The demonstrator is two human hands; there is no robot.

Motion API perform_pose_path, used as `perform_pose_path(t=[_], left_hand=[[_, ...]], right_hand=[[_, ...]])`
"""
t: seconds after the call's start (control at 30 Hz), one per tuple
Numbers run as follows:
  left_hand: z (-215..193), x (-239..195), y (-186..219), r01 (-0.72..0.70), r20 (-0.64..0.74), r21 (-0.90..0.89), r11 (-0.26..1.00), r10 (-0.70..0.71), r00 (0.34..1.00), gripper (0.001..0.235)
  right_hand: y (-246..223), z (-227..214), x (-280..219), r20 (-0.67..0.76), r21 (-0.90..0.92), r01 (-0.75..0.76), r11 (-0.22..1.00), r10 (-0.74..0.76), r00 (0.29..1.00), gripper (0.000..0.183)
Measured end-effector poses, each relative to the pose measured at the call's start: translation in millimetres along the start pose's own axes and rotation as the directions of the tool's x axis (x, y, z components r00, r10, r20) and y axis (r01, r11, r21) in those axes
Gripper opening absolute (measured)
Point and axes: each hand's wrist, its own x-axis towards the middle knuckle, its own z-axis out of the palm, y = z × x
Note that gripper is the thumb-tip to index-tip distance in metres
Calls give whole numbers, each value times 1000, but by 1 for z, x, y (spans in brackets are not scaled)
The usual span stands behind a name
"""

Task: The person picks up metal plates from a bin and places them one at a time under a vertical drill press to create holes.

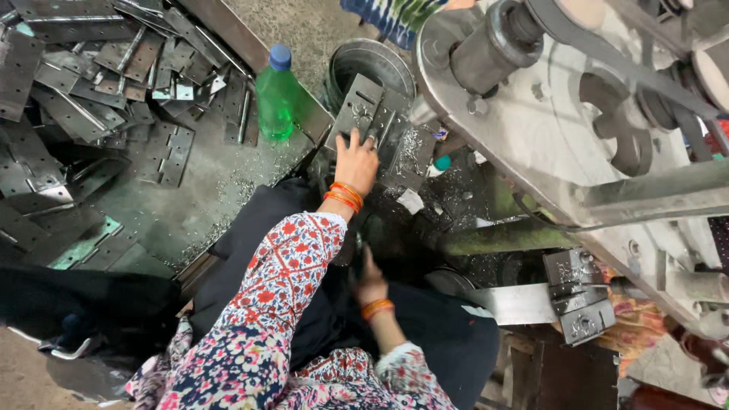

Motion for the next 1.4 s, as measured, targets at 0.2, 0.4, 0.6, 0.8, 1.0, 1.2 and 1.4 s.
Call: perform_pose_path(t=[0.2,0.4,0.6,0.8,1.0,1.2,1.4], left_hand=[[7,-13,2,-13,-98,2,1000,13,995,30],[29,17,6,-8,-56,-44,999,6,998,27],[35,35,9,-24,-65,-42,999,21,998,30],[15,4,9,-59,-8,1,998,59,998,38],[10,9,2,-23,5,24,999,23,1000,43],[23,36,11,27,27,-7,1000,-27,999,42],[16,29,2,22,29,-9,1000,-22,999,40]], right_hand=[[16,23,-1,-58,150,41,988,-32,998,74],[-6,-68,12,27,37,93,995,-94,995,75],[-7,-11,-3,22,51,21,998,-22,1000,83],[5,16,-4,-37,162,30,986,-25,999,70],[-13,-58,9,7,161,121,979,-123,992,71],[2,-38,10,-73,139,203,969,-195,978,75],[29,48,1,-179,115,144,983,-123,976,72]])
